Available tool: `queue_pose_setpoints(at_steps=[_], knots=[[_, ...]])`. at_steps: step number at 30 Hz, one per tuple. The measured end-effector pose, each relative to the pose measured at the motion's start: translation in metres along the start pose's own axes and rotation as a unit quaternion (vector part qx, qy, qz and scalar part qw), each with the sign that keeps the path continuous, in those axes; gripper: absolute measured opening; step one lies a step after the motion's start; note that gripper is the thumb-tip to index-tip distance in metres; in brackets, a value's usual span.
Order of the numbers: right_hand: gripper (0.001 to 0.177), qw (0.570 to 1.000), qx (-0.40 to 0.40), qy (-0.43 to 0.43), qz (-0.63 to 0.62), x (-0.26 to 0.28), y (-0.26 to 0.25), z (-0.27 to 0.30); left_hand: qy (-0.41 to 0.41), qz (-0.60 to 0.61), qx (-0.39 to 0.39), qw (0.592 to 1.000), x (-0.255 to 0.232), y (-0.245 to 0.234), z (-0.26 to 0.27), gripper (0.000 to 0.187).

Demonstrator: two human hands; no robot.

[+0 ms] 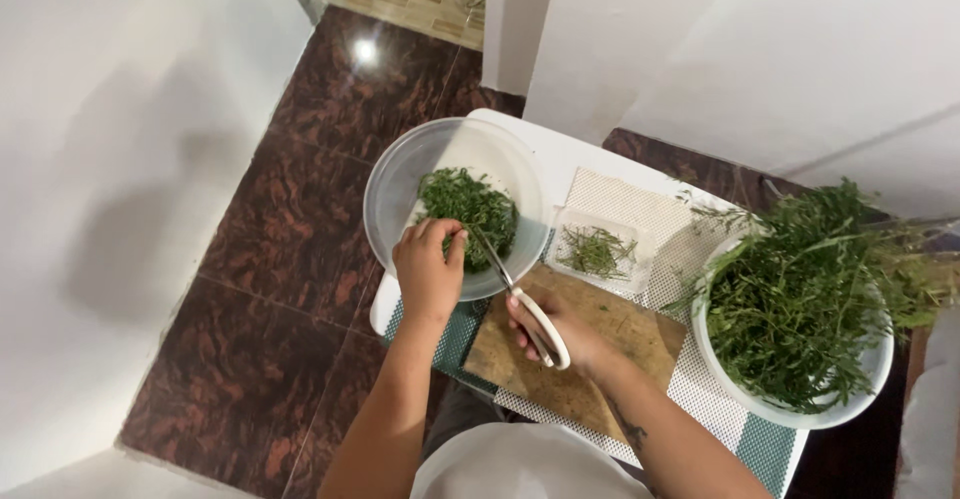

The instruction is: The person uses scissors to cut green herb stems into small pieces over a clear bowl. The cut pieces fall into the bowl while the person repeatedly picks up new stems from a larger bowl and trims them on a wooden cutting board.

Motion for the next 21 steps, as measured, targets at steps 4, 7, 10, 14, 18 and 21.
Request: queue_pose_setpoints(at_steps=[4,7,10,14,18,21], knots=[[0.045,1.0,0.009,-0.022,0.011,0.0,0.006,-0.017,0.011,-0.028,0.012,0.999,0.009,0.0,0.001,0.01],[0.042,1.0,0.005,-0.024,-0.001,0.003,0.01,-0.024,0.013,-0.039,0.025,0.999,0.014,0.002,0.001,0.009],[0.043,1.0,-0.02,-0.021,0.008,0.007,0.015,-0.026,-0.002,-0.034,0.036,0.999,0.02,0.005,-0.001,0.009],[0.048,0.995,-0.065,-0.05,0.062,0.015,0.014,-0.025,-0.031,-0.003,0.054,0.998,0.028,0.013,-0.005,0.011],[0.047,0.989,-0.104,-0.072,0.071,0.017,0.004,-0.022,-0.174,0.107,0.082,0.975,0.034,0.03,-0.005,0.016],[0.045,0.995,-0.042,-0.047,-0.083,0.008,-0.007,-0.013,-0.2,0.135,0.089,0.966,0.03,0.042,-0.005,0.016]])
Point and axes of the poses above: each hand's wrist, its own z-axis away from the middle knuckle, its own y-axis out of the palm, x = y × z, the point moved 2 cm from there along -z, towards the middle knuckle, and after that the axes turned 15 degrees about -x, right-handed, at the moved point
